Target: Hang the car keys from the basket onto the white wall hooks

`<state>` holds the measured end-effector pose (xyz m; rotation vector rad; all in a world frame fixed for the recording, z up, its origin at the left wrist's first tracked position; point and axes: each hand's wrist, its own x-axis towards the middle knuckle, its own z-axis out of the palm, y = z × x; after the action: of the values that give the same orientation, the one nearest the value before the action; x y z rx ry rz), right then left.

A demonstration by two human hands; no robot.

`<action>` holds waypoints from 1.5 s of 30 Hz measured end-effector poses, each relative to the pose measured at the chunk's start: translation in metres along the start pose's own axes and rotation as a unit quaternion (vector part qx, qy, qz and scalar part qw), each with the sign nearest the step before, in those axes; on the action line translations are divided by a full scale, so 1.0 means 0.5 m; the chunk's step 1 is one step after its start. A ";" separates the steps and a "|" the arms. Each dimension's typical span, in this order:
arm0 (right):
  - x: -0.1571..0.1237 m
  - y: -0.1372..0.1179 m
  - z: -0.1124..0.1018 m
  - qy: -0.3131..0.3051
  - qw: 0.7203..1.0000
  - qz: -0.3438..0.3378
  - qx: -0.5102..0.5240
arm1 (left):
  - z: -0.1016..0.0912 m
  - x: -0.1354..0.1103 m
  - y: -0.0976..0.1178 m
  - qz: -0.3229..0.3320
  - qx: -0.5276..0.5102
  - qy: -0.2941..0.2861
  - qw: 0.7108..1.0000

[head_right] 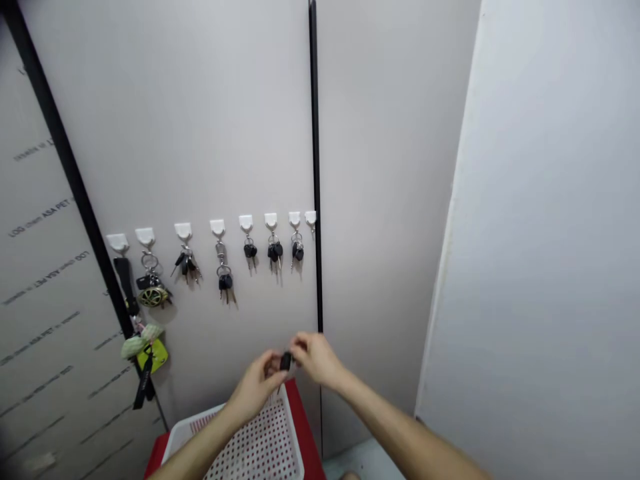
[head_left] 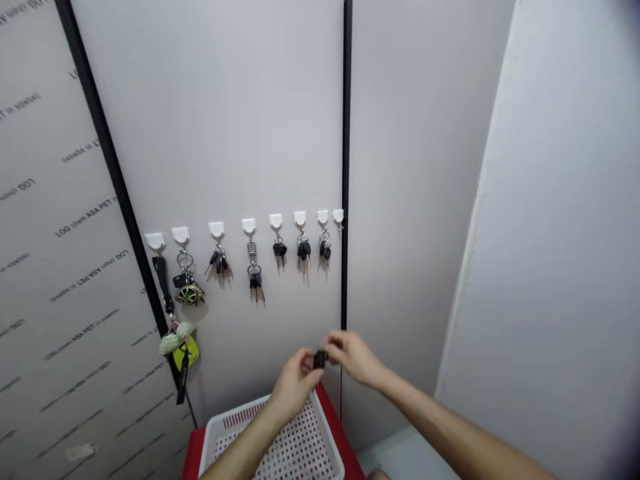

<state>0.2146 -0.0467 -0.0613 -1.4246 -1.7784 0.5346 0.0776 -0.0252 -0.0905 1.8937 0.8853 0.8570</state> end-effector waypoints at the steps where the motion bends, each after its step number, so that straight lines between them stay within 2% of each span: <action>1: 0.020 -0.014 -0.030 0.032 0.999 0.011 0.041 | 0.000 0.023 0.034 0.024 -0.012 0.015 1.000; 4: 0.078 -0.058 -0.118 0.137 0.981 0.025 0.133 | 0.001 0.088 0.135 0.090 -0.018 0.061 0.994; 7: 0.130 -0.094 -0.191 0.226 0.957 0.008 0.184 | 0.002 0.142 0.221 0.153 0.020 0.093 0.984; 11: 0.186 -0.121 -0.250 0.302 0.934 -0.015 0.189 | -0.002 0.194 0.290 0.176 0.094 0.124 0.972; 16: 0.230 -0.131 -0.268 0.343 0.928 0.009 0.144 | -0.009 0.224 0.315 0.145 0.143 0.142 0.969; 23: 0.236 -0.116 -0.267 0.335 0.934 0.049 0.112 | -0.016 0.214 0.290 0.094 0.121 0.124 0.980; 26: 0.200 -0.095 -0.242 0.390 0.919 0.032 0.040 | -0.022 0.182 0.239 0.082 0.061 0.114 0.988; 28: 0.163 -0.075 -0.193 0.400 0.916 0.017 -0.012 | -0.029 0.148 0.184 0.057 0.027 0.123 0.990; 29: 0.144 -0.065 -0.159 0.363 0.932 0.013 -0.018 | -0.036 0.130 0.153 0.038 0.012 0.134 0.990; 30: 0.125 -0.057 -0.121 0.294 0.956 0.011 -0.008 | -0.044 0.111 0.122 0.013 -0.003 0.147 0.989; 32: 0.094 -0.054 -0.041 0.087 0.996 0.009 0.023 | -0.071 0.074 0.074 -0.036 -0.043 0.171 0.984; 33: 0.083 -0.062 -0.007 0.006 0.999 0.011 0.045 | -0.089 0.056 0.062 -0.048 -0.066 0.182 0.980; 34: 0.077 -0.079 0.020 -0.043 0.996 0.002 0.072 | -0.111 0.040 0.059 -0.046 -0.089 0.192 0.976; 35: 0.075 -0.103 0.038 -0.059 0.993 -0.017 0.103 | -0.135 0.024 0.066 -0.027 -0.111 0.201 0.973; 36: 0.076 -0.133 0.047 -0.044 0.988 -0.050 0.139 | -0.160 0.010 0.081 0.005 -0.129 0.210 0.969; 40: 0.094 -0.269 0.035 0.066 0.937 -0.220 0.262 | -0.247 -0.039 0.182 0.147 -0.169 0.226 0.948; 43: 0.098 -0.328 0.037 0.074 0.919 -0.259 0.288 | -0.274 -0.064 0.233 0.177 -0.172 0.226 0.942; 45: 0.096 -0.338 0.054 0.062 0.922 -0.256 0.283 | -0.275 -0.073 0.240 0.174 -0.169 0.221 0.945</action>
<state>0.0853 -0.0451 0.0608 -0.5533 -1.6249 0.5932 -0.0251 -0.0461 0.0632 1.5976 0.6079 1.5872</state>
